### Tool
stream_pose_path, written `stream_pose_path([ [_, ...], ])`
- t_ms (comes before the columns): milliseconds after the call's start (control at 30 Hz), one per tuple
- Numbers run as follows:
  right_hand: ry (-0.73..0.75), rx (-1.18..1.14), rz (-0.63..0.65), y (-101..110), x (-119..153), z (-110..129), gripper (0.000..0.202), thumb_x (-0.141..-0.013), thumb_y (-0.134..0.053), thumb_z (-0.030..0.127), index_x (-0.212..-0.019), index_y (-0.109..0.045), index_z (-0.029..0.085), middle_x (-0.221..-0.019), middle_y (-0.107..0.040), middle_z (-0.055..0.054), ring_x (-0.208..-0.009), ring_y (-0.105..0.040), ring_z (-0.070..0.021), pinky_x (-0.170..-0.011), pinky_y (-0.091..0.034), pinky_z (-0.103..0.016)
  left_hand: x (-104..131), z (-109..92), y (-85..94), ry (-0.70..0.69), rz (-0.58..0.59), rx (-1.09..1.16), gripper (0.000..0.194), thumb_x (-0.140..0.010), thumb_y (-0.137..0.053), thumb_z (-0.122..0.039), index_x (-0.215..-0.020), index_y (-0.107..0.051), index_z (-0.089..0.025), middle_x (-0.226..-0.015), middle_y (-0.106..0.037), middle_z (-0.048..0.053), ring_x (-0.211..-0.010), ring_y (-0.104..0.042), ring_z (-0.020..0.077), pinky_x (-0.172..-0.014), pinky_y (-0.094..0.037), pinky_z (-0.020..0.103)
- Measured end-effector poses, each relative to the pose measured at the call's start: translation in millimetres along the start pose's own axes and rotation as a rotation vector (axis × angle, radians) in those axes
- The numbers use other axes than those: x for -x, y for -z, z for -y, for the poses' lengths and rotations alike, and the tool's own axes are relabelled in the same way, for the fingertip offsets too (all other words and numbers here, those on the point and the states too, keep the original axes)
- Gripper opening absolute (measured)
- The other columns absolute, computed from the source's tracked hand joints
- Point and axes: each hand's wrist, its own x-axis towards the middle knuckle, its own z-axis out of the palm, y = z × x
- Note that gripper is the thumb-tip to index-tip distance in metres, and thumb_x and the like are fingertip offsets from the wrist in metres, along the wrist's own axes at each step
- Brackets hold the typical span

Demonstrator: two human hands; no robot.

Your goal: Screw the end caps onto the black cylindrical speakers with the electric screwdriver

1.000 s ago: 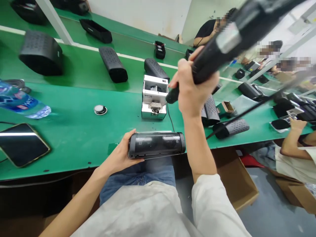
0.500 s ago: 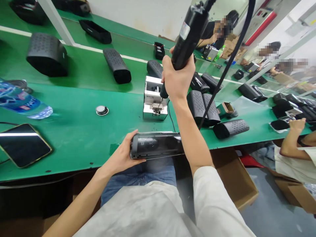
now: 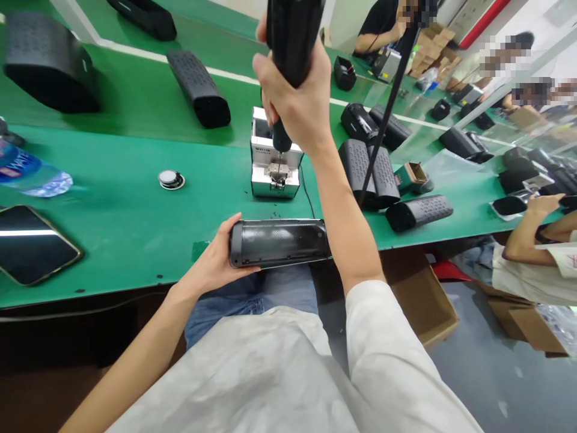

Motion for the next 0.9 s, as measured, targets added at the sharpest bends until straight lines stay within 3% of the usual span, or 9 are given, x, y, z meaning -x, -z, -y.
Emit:
stream_pose_path([
  [100,0.023,0.181,-0.299,0,-2,-9,0.016,-0.094,-0.061,0.021,-0.094,-0.050,0.033,-0.070,-0.047,0.007,-0.046,-0.044,-0.0162,-0.046,-0.041,-0.038,0,0,-0.4,0.004,-0.005,0.000,0.130,-0.083,-0.099,-0.035,-0.179,-0.012,-0.034,-0.168,-0.044,0.020,-0.154,-0.054,0.0429,-0.126,-0.051,0.060],
  [167,0.003,0.289,-0.419,0,-2,-15,0.022,-0.091,-0.062,0.017,-0.092,-0.048,0.034,-0.078,-0.050,0.004,-0.059,-0.047,-0.0173,-0.052,-0.045,-0.036,0,1,-0.4,0.004,-0.003,0.006,0.130,-0.083,-0.100,-0.035,-0.179,-0.013,-0.034,-0.168,-0.044,0.020,-0.154,-0.055,0.0429,-0.125,-0.051,0.060],
  [267,-0.025,0.375,-0.432,-4,4,-16,0.020,-0.092,-0.064,0.021,-0.094,-0.049,0.035,-0.084,-0.052,0.003,-0.071,-0.049,-0.0178,-0.055,-0.047,-0.032,0,2,-0.6,-0.003,-0.004,0.015,0.129,-0.082,-0.100,-0.035,-0.179,-0.014,-0.035,-0.167,-0.046,0.019,-0.154,-0.055,0.0426,-0.126,-0.050,0.060],
  [367,-0.139,0.418,-0.418,-11,16,0,0.017,-0.093,-0.059,0.023,-0.097,-0.049,0.035,-0.091,-0.057,0.002,-0.063,-0.049,-0.0177,-0.051,-0.047,-0.035,0,3,-1.1,-0.024,-0.013,0.018,0.130,-0.082,-0.100,-0.034,-0.179,-0.014,-0.035,-0.166,-0.047,0.019,-0.154,-0.055,0.0430,-0.126,-0.050,0.060],
  [467,-0.315,0.434,-0.381,-7,32,31,0.021,-0.092,-0.070,0.031,-0.103,-0.054,0.038,-0.086,-0.056,0.002,-0.058,-0.053,-0.0192,-0.048,-0.047,-0.036,-1,4,-1.5,-0.040,-0.013,0.010,0.131,-0.082,-0.099,-0.035,-0.179,-0.012,-0.034,-0.164,-0.048,0.020,-0.153,-0.055,0.0430,-0.125,-0.051,0.061],
  [600,-0.421,0.417,-0.347,24,58,85,0.033,-0.082,-0.088,0.047,-0.104,-0.065,0.041,-0.076,-0.053,0.002,-0.061,-0.061,-0.0223,-0.043,-0.042,-0.033,-1,3,-0.6,-0.046,-0.009,-0.008,0.128,-0.084,-0.098,-0.035,-0.179,-0.011,-0.033,-0.166,-0.046,0.021,-0.153,-0.055,0.0424,-0.126,-0.050,0.061],
  [767,-0.380,0.450,-0.539,77,96,154,0.025,-0.082,-0.088,0.049,-0.094,-0.069,0.038,-0.072,-0.050,0.003,-0.052,-0.055,-0.0180,-0.039,-0.032,-0.029,-1,3,1.1,-0.010,-0.005,-0.014,0.123,-0.087,-0.095,-0.045,-0.179,-0.015,-0.031,-0.170,-0.045,0.020,-0.154,-0.056,0.0428,-0.127,-0.050,0.061],
  [900,-0.198,0.402,-0.673,103,126,203,0.016,-0.077,-0.091,0.042,-0.086,-0.077,0.038,-0.063,-0.039,0.005,-0.044,-0.037,-0.0102,-0.038,-0.022,-0.026,-5,4,2.3,0.021,-0.016,-0.042,0.125,-0.085,-0.093,-0.060,-0.179,-0.017,-0.025,-0.168,-0.049,0.021,-0.152,-0.058,0.0441,-0.128,-0.049,0.063],
])
